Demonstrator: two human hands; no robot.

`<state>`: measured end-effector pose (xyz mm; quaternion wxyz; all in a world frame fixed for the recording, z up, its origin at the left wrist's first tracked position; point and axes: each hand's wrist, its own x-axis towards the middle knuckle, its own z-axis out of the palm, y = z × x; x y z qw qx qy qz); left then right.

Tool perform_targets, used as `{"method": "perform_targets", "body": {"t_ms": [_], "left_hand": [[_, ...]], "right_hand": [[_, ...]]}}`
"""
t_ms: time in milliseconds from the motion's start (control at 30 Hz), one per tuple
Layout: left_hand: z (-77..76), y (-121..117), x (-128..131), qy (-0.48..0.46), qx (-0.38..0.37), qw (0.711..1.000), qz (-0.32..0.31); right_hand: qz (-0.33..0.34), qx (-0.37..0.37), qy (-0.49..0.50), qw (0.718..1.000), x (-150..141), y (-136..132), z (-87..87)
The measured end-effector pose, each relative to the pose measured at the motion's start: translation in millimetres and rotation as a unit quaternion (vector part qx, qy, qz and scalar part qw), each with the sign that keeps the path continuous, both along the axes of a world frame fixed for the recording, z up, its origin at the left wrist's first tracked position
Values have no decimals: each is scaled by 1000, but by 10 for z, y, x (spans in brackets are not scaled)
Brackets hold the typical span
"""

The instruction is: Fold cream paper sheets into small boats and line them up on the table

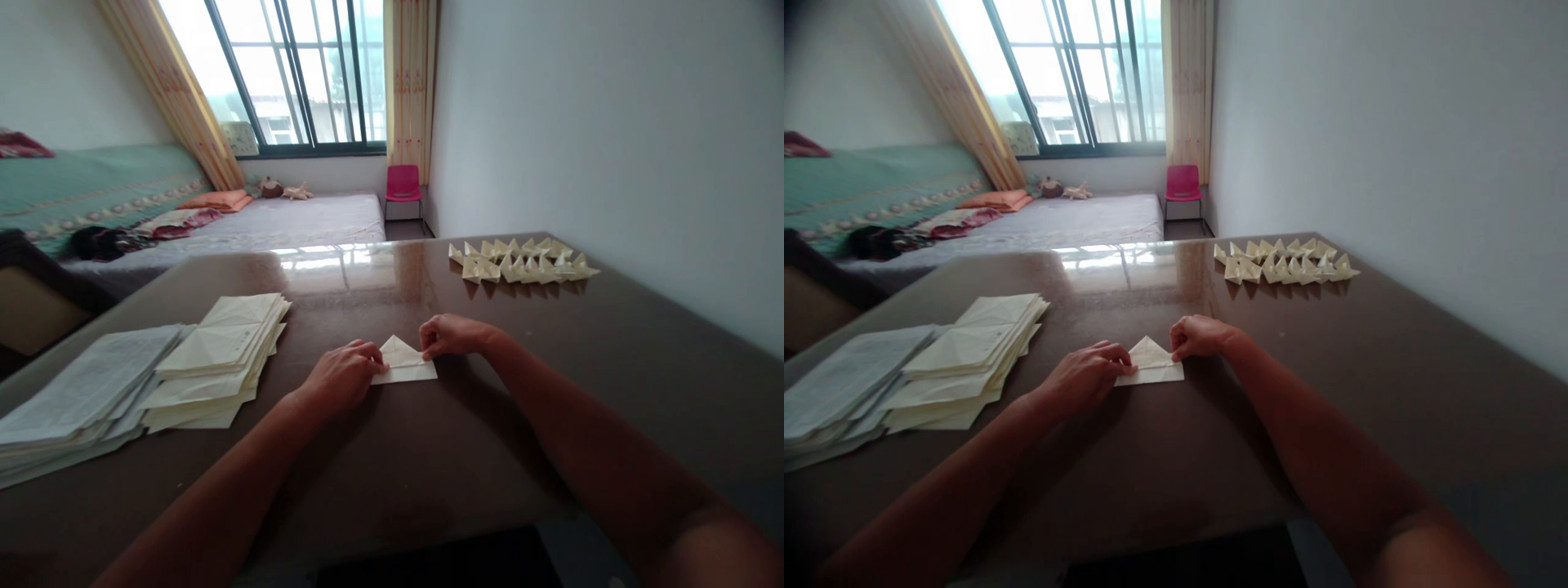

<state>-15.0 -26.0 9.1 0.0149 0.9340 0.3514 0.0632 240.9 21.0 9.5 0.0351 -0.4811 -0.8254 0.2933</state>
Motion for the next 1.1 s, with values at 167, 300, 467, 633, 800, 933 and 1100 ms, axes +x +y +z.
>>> {"method": "perform_targets", "body": {"t_ms": [167,300,467,633,800,933,1100], "left_hand": [[29,39,-67,6,-6,999,48],[6,68,-64,-6,-8,998,54],[-9,62,-35,-13,-2,998,60],[-31,51,-3,-27,-2,997,75],[-88,100,34,-128,17,980,154],[-107,129,72,-168,-15,978,121],[-154,210,58,-219,-114,955,163]], "right_hand": [[-19,0,-12,1000,24,9,22],[-56,71,30,995,-147,-75,16],[-96,87,-46,990,-334,-170,-29],[-58,32,21,998,-305,-148,-27],[-6,47,98,994,-295,-182,23],[27,23,125,992,-292,-178,-2],[-91,-26,275,957,-298,-65,-140]]}}
